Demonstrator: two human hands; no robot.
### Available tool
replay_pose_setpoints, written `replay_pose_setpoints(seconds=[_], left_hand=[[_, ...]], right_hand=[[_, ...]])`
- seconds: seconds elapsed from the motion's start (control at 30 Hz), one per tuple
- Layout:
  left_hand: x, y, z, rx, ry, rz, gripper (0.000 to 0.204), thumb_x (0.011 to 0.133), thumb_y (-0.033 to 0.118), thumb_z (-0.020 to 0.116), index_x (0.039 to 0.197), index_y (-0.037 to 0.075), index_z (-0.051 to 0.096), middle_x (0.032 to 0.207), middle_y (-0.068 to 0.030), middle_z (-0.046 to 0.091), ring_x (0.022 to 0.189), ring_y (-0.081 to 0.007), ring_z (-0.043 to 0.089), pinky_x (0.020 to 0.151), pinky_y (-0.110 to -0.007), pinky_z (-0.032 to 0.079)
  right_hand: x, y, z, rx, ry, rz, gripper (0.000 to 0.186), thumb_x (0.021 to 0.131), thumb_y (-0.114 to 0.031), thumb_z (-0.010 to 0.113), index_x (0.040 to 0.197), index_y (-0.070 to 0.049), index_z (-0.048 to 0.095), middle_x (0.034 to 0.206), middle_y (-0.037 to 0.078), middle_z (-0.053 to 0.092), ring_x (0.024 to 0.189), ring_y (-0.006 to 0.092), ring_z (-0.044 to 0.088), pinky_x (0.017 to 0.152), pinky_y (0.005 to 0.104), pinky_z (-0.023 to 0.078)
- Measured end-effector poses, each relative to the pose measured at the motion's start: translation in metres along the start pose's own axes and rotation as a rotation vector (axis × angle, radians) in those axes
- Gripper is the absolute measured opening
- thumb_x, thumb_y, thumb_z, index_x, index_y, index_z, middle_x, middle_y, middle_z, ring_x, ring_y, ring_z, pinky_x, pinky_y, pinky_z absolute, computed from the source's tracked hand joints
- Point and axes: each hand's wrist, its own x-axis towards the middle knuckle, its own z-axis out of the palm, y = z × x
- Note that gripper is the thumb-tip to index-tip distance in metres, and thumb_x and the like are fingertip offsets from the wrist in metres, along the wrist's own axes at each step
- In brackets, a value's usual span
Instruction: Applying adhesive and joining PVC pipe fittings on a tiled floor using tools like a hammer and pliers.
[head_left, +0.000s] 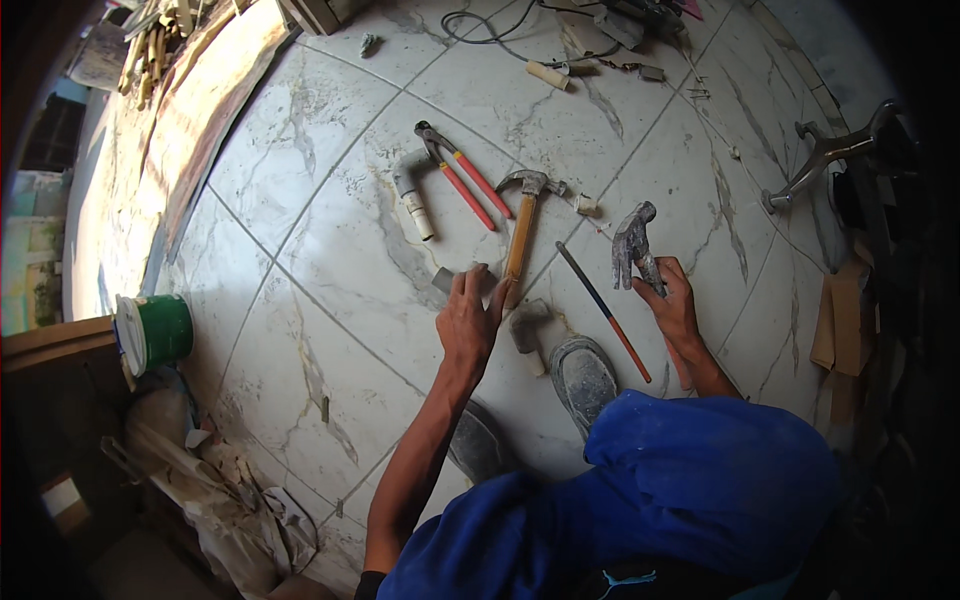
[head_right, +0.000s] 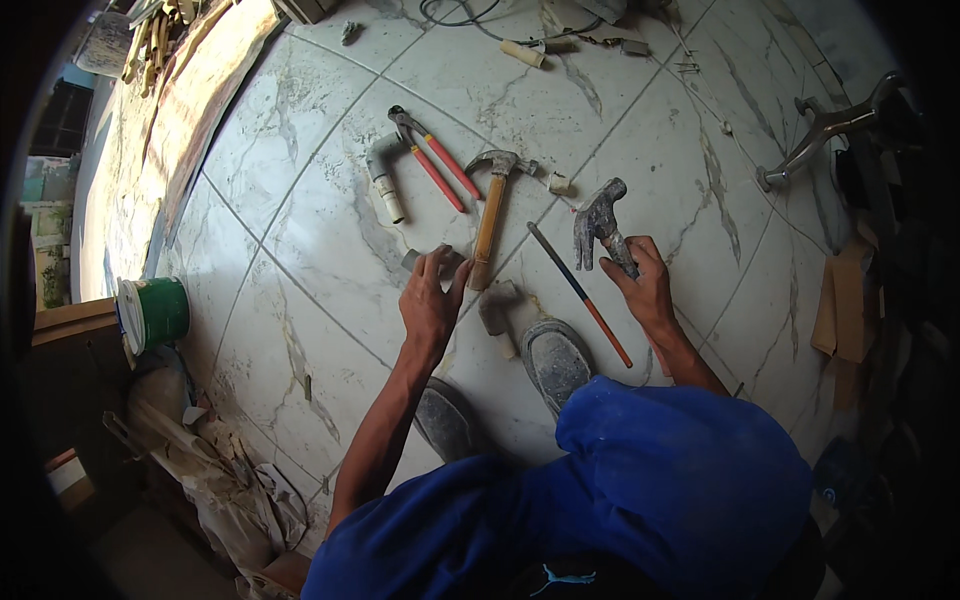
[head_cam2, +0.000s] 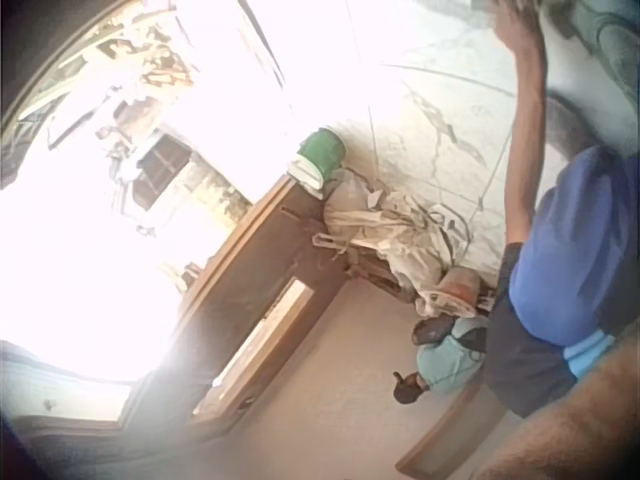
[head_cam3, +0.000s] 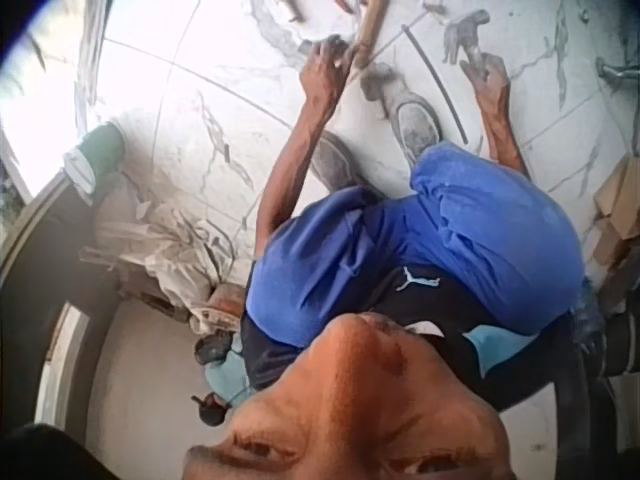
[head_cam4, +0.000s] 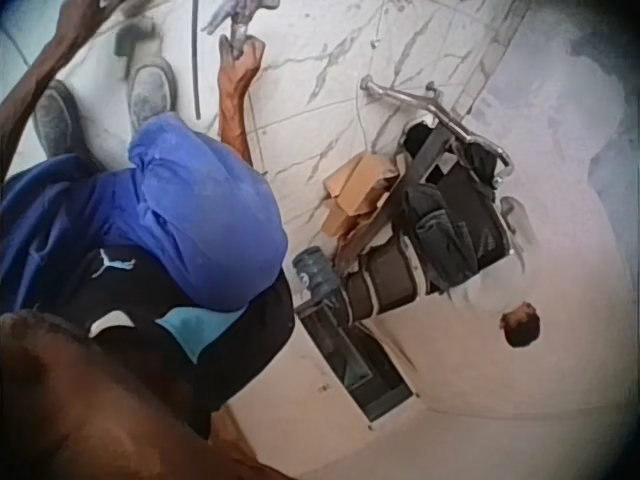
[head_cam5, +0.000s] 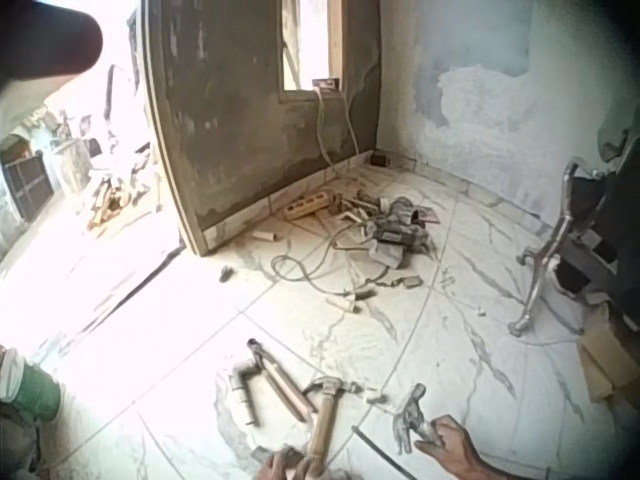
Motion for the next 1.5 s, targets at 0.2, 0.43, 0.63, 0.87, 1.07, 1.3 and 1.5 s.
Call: replay_pose_setpoints(seconds=[0.2, 0.43, 0.63, 0.87, 1.07, 1.3, 1.5], left_hand=[[0.141, -0.054, -0.027, 0.286, 0.155, -0.219, 0.056, 0.08, 0.04, 0.066, 0.118, 0.003, 0.048, 0.101, -0.0168, 0.057, 0.076, -0.0366, 0.062, 0.064, -0.045, 0.05], [0.175, -0.111, -0.026, 0.039, -0.042, -0.094, 0.055, 0.077, 0.041, 0.069, 0.116, 0.003, 0.059, 0.087, -0.0196, 0.067, 0.082, -0.0294, 0.066, 0.072, -0.037, 0.051], [0.081, -0.112, -0.052, -0.526, -0.062, -0.249, 0.052, 0.085, 0.027, 0.065, 0.128, 0.003, 0.048, 0.092, -0.0088, 0.064, 0.062, -0.0113, 0.054, 0.055, -0.027, 0.043], [-0.03, -0.09, -0.082, -0.955, -0.041, -0.584, 0.062, 0.085, 0.026, 0.064, 0.137, 0.008, 0.035, 0.089, -0.0007, 0.055, 0.05, -0.0007, 0.032, 0.041, -0.018, 0.024], [-0.078, -0.108, -0.05, -0.96, -0.038, -0.576, 0.053, 0.084, 0.016, 0.061, 0.131, 0.011, 0.037, 0.098, -0.003, 0.056, 0.055, -0.0033, 0.04, 0.046, -0.019, 0.031], [-0.103, -0.091, -0.015, -0.573, -0.273, -0.178, 0.044, 0.084, 0.008, 0.06, 0.125, 0.008, 0.043, 0.105, -0.009, 0.064, 0.09, -0.0206, 0.063, 0.071, -0.031, 0.049], [-0.111, -0.063, 0.005, -0.287, -0.25, -0.178, 0.04, 0.078, 0.022, 0.07, 0.109, 0.009, 0.049, 0.097, -0.0159, 0.065, 0.084, -0.0335, 0.064, 0.065, -0.041, 0.05]], right_hand=[[-0.015, -0.026, 0.004, -0.024, -0.256, 0.14, 0.024, 0.082, -0.014, 0.065, 0.101, 0.0, 0.059, 0.08, 0.013, 0.062, 0.066, 0.0211, 0.06, 0.062, 0.033, 0.046], [-0.017, -0.033, 0.048, -0.117, -0.712, -0.54, 0.04, 0.069, -0.009, 0.066, 0.107, -0.005, 0.056, 0.113, 0.01, 0.061, 0.07, 0.0292, 0.064, 0.062, 0.0369, 0.053], [-0.02, -0.049, 0.107, -0.286, -0.84, -0.95, 0.019, 0.076, -0.006, 0.054, 0.094, -0.01, 0.051, 0.106, 0.001, 0.062, 0.067, 0.0228, 0.065, 0.052, 0.0334, 0.051], [0.003, -0.044, 0.111, -0.39, -0.717, -1.08, 0.008, 0.079, -0.014, 0.054, 0.086, -0.013, 0.055, 0.089, -0.001, 0.063, 0.067, 0.0181, 0.059, 0.061, 0.0323, 0.05], [0.016, -0.036, 0.065, -0.476, -0.629, -1.083, 0.008, 0.076, -0.012, 0.058, 0.084, -0.012, 0.057, 0.102, -0.002, 0.065, 0.067, 0.0168, 0.059, 0.067, 0.0312, 0.049], [0.012, -0.051, 0.003, -0.474, -0.45, -0.829, 0.024, 0.064, 0.001, 0.065, 0.086, -0.006, 0.057, 0.107, 0.002, 0.064, 0.072, 0.0187, 0.062, 0.065, 0.0321, 0.047], [0.001, -0.08, -0.009, -0.089, -0.217, -0.292, 0.021, 0.079, -0.009, 0.066, 0.096, -0.003, 0.056, 0.089, 0.011, 0.061, 0.069, 0.022, 0.059, 0.064, 0.0295, 0.046]])
